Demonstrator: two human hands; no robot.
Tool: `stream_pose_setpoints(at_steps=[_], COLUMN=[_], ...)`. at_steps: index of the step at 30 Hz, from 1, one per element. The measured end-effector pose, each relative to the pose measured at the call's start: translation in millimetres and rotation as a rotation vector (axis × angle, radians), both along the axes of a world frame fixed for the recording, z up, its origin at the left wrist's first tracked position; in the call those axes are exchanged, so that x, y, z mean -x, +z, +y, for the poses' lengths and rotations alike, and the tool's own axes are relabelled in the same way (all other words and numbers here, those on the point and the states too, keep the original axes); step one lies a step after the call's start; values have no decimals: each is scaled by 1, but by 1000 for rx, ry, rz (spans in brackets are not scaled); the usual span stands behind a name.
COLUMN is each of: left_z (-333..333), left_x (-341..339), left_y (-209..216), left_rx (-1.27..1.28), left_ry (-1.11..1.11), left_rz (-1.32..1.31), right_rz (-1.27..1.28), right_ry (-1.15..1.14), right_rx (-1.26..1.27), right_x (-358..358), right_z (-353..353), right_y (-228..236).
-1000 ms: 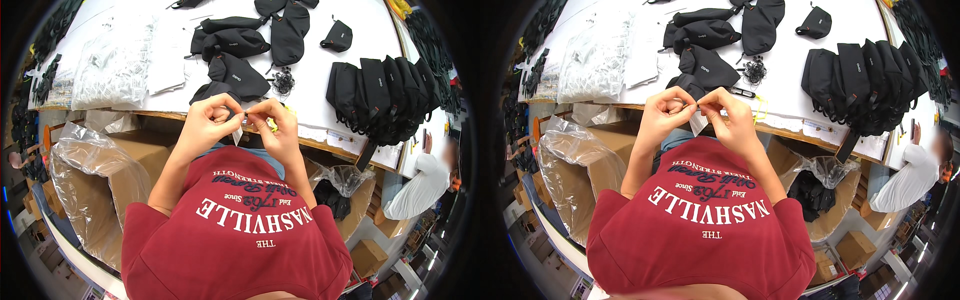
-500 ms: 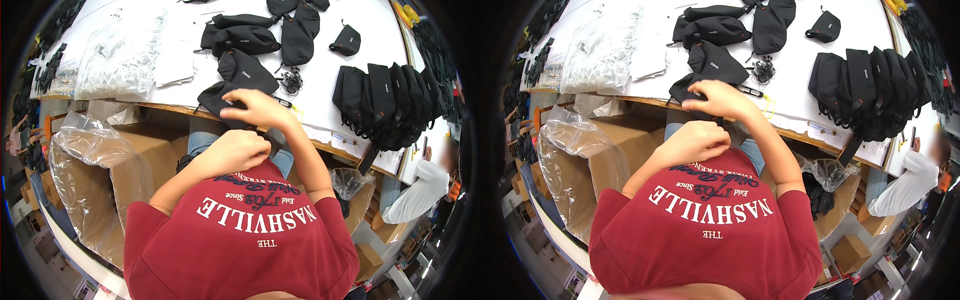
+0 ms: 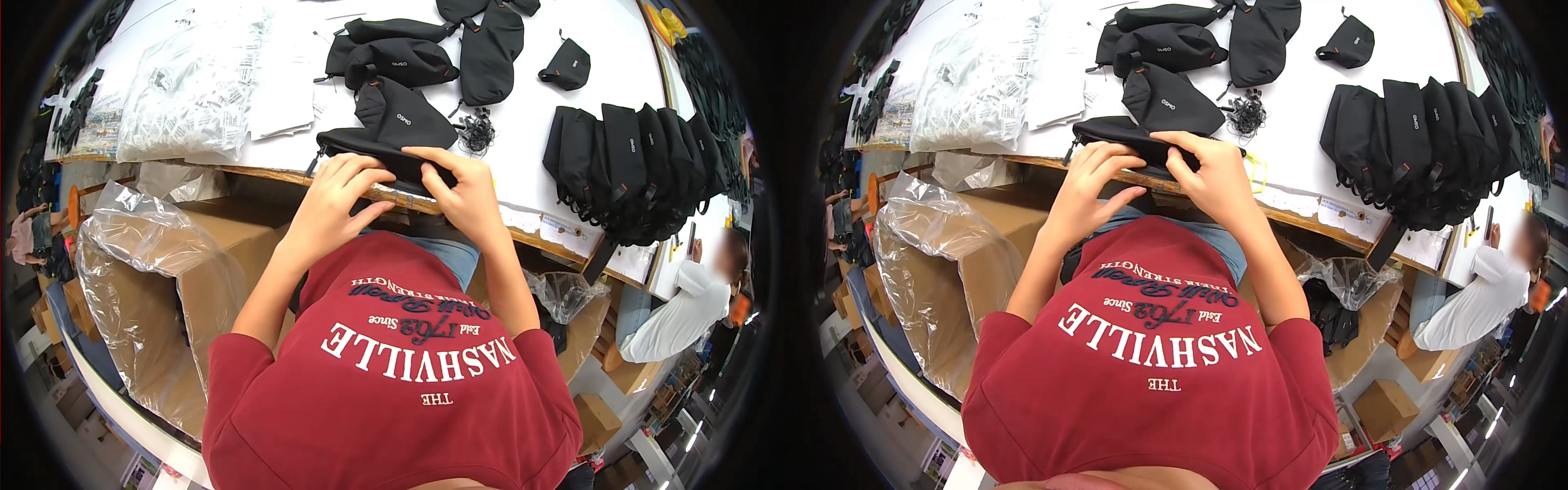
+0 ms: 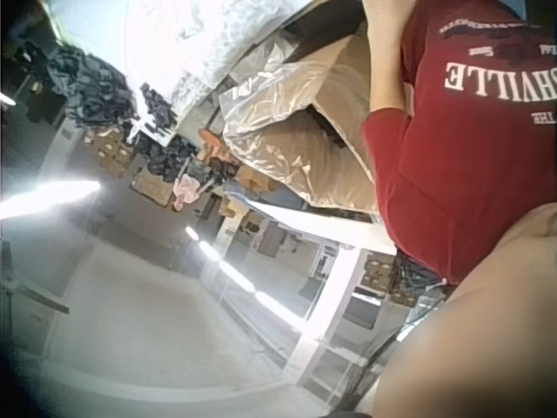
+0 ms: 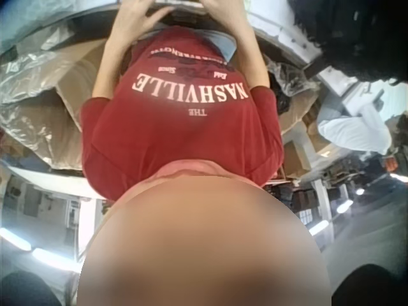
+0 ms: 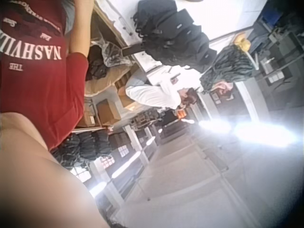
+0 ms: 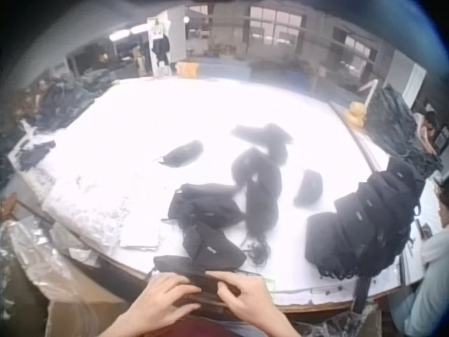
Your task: Attaching labels or tags to small black pouches and organizing them on a workbench.
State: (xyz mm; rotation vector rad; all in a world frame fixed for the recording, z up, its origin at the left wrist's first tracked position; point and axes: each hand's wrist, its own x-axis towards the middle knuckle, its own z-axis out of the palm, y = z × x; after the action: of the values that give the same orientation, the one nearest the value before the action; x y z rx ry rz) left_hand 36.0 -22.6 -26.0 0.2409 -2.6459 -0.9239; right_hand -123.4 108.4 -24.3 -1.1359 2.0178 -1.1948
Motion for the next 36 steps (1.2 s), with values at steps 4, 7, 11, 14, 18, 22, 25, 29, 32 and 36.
stream_pose_setpoints(at_steps=[4, 7, 11, 14, 18, 22, 25, 29, 32, 36], left_z=[1, 3, 3, 4, 5, 8, 8, 9, 9, 11], left_x=[2, 4, 6, 5, 5, 9, 9, 8, 8, 11], left_y=[-6, -5, -4, -1, -1, 1, 0, 5, 3, 1], left_rx=[148, 132, 180, 202, 188, 234, 221, 214, 227, 251], left_ry=[3, 79, 59, 80, 91, 124, 134, 145, 153, 198], left_rz=[121, 176, 251, 299, 326, 362, 383, 356, 338, 301], right_rz=[3, 8, 117, 200, 187, 201, 225, 313, 355, 366], right_ry=[-19, -15, -8, -25, -54, -87, -99, -106, -147, -182], right_rx=[25, 118, 146, 238, 216, 244, 277, 335, 394, 413], right_x=[-5, -11, -18, -23, -33, -36, -36, -40, -45, -43], right_z=[9, 13, 15, 17, 18, 17, 16, 16, 15, 14], right_y=[16, 24, 26, 24, 32, 29, 27, 23, 22, 21])
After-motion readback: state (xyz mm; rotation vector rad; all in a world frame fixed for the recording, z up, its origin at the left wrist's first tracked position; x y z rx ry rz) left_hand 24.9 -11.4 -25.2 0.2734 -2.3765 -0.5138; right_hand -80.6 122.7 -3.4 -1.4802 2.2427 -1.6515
